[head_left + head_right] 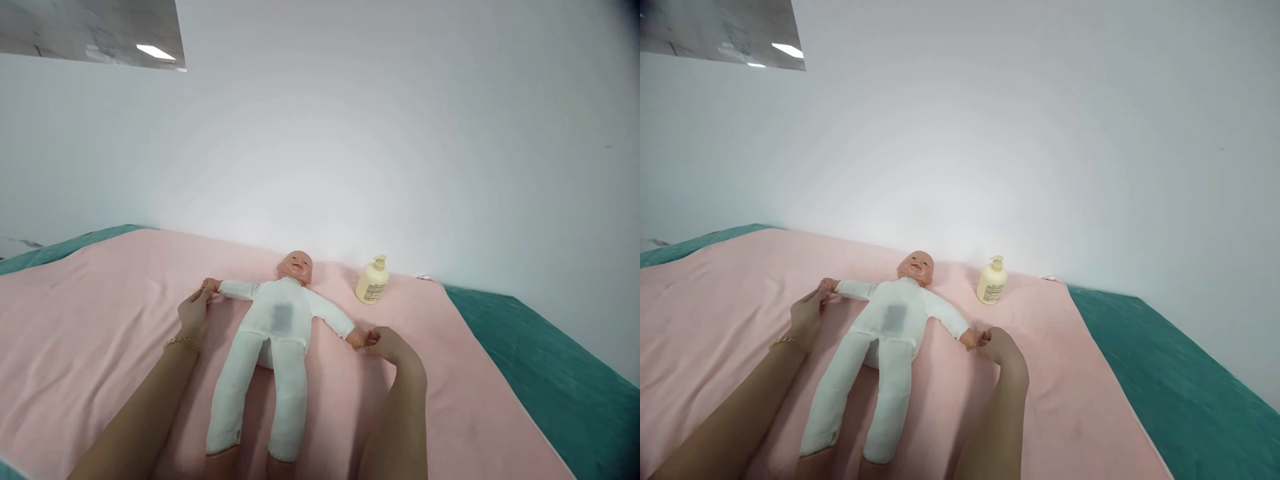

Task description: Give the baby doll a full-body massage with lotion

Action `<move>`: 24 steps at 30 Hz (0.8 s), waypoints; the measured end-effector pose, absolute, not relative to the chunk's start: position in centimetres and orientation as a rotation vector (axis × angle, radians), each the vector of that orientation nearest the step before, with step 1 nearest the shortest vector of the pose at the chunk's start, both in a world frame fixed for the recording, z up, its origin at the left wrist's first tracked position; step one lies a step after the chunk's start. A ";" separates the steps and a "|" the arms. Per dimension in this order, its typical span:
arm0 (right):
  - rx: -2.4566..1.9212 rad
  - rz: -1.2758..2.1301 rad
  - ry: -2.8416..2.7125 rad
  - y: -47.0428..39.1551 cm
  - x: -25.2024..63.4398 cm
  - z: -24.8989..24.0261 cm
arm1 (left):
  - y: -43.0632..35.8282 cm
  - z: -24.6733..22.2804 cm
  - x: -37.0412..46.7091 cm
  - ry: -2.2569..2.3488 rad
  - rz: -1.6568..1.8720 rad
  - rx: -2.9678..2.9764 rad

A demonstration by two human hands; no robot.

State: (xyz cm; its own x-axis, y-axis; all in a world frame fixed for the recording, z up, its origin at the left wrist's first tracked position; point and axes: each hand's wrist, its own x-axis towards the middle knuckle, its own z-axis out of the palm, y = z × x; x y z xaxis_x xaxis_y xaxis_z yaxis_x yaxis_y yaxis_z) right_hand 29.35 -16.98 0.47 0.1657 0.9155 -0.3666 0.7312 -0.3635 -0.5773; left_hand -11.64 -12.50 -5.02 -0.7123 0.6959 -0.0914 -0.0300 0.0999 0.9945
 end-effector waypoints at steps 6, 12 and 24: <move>-2.126 0.913 -1.577 -17.1 29.9 0.4 | -11.7 -5.7 -12.3 1.587 1.832 0.573; -2.008 0.955 -1.398 -17.2 30.5 0.7 | -11.3 -6.0 -11.8 1.301 2.072 0.443; -1.402 0.778 -0.823 -12.0 27.0 -2.2 | -8.4 -5.9 -10.7 1.088 2.050 0.424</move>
